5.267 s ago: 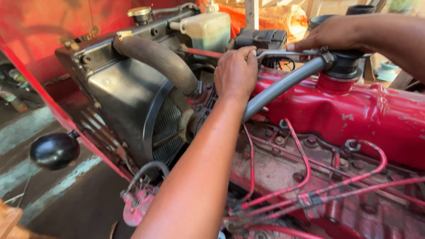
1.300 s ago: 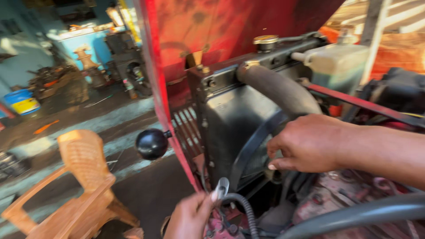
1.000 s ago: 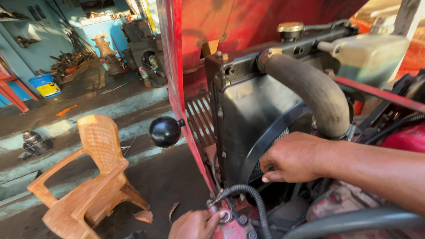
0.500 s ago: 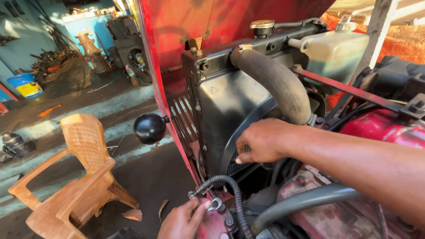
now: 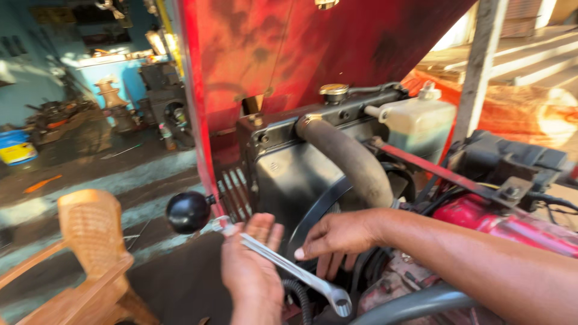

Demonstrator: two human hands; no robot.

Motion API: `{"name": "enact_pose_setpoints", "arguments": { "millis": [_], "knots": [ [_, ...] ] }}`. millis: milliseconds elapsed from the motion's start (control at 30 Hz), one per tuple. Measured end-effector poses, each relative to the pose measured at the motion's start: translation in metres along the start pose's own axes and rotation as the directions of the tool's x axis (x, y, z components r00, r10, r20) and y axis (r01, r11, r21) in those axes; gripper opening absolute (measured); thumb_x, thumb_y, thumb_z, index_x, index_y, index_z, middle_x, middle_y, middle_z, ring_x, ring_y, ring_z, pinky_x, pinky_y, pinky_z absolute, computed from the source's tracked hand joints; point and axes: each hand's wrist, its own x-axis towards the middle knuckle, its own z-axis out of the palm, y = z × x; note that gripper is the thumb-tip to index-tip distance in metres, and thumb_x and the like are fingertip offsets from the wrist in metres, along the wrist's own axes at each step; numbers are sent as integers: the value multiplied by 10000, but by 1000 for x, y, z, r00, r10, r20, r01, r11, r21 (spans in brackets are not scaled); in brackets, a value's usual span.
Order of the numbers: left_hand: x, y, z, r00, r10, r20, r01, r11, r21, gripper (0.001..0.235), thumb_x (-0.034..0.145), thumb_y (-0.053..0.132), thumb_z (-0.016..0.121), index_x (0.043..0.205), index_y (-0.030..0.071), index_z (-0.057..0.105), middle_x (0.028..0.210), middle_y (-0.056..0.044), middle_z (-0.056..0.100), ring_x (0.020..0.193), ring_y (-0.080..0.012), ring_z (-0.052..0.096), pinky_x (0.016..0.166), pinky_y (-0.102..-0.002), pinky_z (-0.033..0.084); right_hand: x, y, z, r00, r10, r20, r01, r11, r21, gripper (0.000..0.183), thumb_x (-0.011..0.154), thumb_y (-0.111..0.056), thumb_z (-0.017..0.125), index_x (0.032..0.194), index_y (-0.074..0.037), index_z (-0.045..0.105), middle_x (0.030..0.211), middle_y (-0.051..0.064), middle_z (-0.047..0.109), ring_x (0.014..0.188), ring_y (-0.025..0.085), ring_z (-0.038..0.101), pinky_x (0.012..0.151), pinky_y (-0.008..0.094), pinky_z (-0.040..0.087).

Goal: The person uses a wrench to tighten a hose clamp on a red tractor engine. They then move to the radiator area to adjust a hose and a metal bracket using the same tool. The person returns to the initial hose clamp to continue tightening it.

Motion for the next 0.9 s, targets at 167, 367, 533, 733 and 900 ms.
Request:
{"name": "enact_pose_setpoints", "arguments": {
  "millis": [167, 367, 533, 733, 900],
  "knots": [
    [27, 0, -18, 1000, -19, -17, 20, 1000, 8, 323, 1021, 266, 369, 1257, 75, 478, 1263, -231, 687, 1268, -398, 633, 1052, -536, 520, -38, -7, -17, 992, -123, -40, 128, 973, 193, 485, 867, -396, 701, 1215, -58, 720, 862, 44, 705, 681, 193, 636, 599, 332, 564],
    [53, -77, -73, 915, -396, -80, 396, 918, -18, 384, 1022, 468, 574, 1076, 93, 639, 955, -46, 709, 916, -207, 699, 844, -472, 582, -112, -37, -33, 905, -191, -380, 314, 903, 294, 475, 901, -329, 768, 1346, -180, 689, 1029, 18, 660, 841, 119, 655, 759, 299, 567],
    [41, -136, -77, 810, -578, -95, 566, 814, -129, 345, 945, 502, 624, 970, 161, 665, 838, -1, 699, 780, -171, 678, 711, -438, 599, -116, -36, 1, 553, -611, -567, 680, 724, -116, 458, 930, -326, 777, 1271, -34, 689, 1120, 61, 687, 1002, 204, 668, 870, 390, 552],
    [26, -157, -60, 729, -685, 10, 630, 676, 381, 435, 1007, 395, 569, 1010, -21, 694, 903, -215, 719, 784, -340, 674, 724, -472, 550, -90, -18, -1, 777, -535, -331, 242, 739, -629, 349, 961, -453, 673, 959, -116, 761, 847, 122, 734, 839, 350, 714, 709, 451, 560],
    [4, -144, -58, 923, -232, 307, -79, 666, 742, 377, 951, 331, 570, 1083, 10, 716, 953, -110, 783, 920, -173, 706, 856, -341, 552, -51, -28, 2, 818, 3, -575, -357, 787, -504, 596, 844, -666, 586, 855, -90, 738, 791, 202, 705, 833, 398, 696, 771, 505, 551]
  ]
}}
